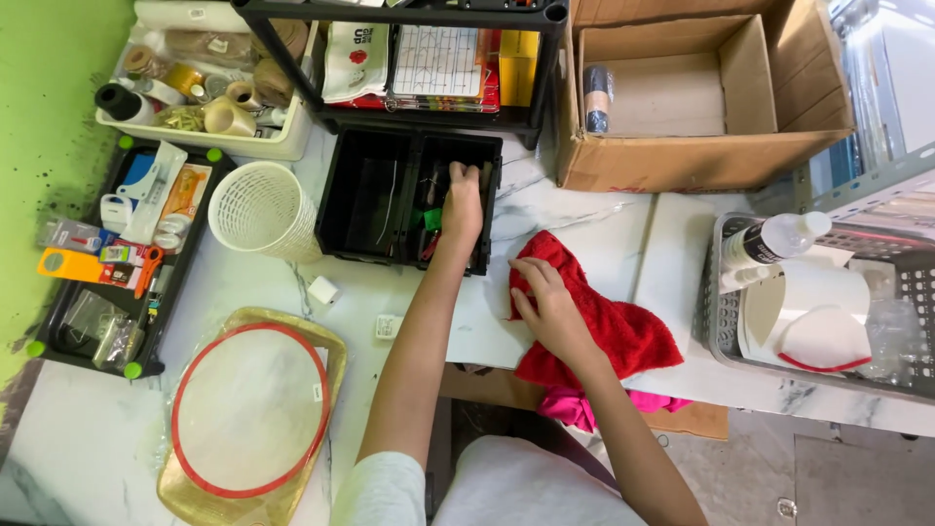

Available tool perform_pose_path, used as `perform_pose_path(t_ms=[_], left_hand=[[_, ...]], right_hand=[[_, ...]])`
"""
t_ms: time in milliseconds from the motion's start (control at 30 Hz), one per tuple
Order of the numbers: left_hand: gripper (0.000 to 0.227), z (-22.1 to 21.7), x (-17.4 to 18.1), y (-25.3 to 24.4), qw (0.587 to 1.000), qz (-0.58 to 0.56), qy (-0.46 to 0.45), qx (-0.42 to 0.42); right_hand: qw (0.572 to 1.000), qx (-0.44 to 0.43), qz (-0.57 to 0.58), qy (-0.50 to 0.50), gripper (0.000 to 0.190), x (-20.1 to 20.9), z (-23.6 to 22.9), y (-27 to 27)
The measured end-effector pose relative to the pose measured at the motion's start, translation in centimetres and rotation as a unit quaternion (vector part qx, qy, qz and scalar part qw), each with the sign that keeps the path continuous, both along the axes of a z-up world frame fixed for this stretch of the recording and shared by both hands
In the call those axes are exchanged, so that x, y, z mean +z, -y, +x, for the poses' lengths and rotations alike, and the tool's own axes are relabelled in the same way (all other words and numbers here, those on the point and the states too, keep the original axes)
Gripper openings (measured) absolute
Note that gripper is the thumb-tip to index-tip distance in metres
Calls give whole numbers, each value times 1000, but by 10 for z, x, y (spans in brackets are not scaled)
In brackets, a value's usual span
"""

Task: The person organizes various items on a cluttered workspace, including folding white paper and a red cloth, and arranging them into a basket. They also handle a black toolbox, a plastic bag, and a white tote bag, placing them on the table or nearby surfaces.

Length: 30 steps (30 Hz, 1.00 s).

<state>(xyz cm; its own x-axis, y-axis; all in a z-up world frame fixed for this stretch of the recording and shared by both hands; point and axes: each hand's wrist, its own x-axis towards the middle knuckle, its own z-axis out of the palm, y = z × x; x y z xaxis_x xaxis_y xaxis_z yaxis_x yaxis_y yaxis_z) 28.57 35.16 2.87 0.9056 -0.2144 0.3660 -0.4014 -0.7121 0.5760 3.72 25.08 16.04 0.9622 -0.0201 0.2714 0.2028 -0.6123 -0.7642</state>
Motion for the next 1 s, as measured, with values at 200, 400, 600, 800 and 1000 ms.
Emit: perform_pose_path(t_ms=[200, 400, 600, 800, 1000], left_hand=[[25, -71, 79, -41, 997, -40, 46, -37], [15, -137, 102, -86, 987, -118, 108, -7], [41, -156, 95, -108, 980, -123, 83, 134], [67, -154, 56, -111, 988, -98, 30, 117], [53, -172, 86, -98, 991, -55, -19, 123]], right_hand=[[1000, -4, 28, 6, 49, -12, 32, -5], [999, -45, -11, 0, 84, -76, 98, -7], [967, -30, 99, -234, 73, -44, 129, -13], [982, 15, 87, -168, 50, -108, 145, 22], [979, -1, 103, -178, 42, 2, 88, 32]])
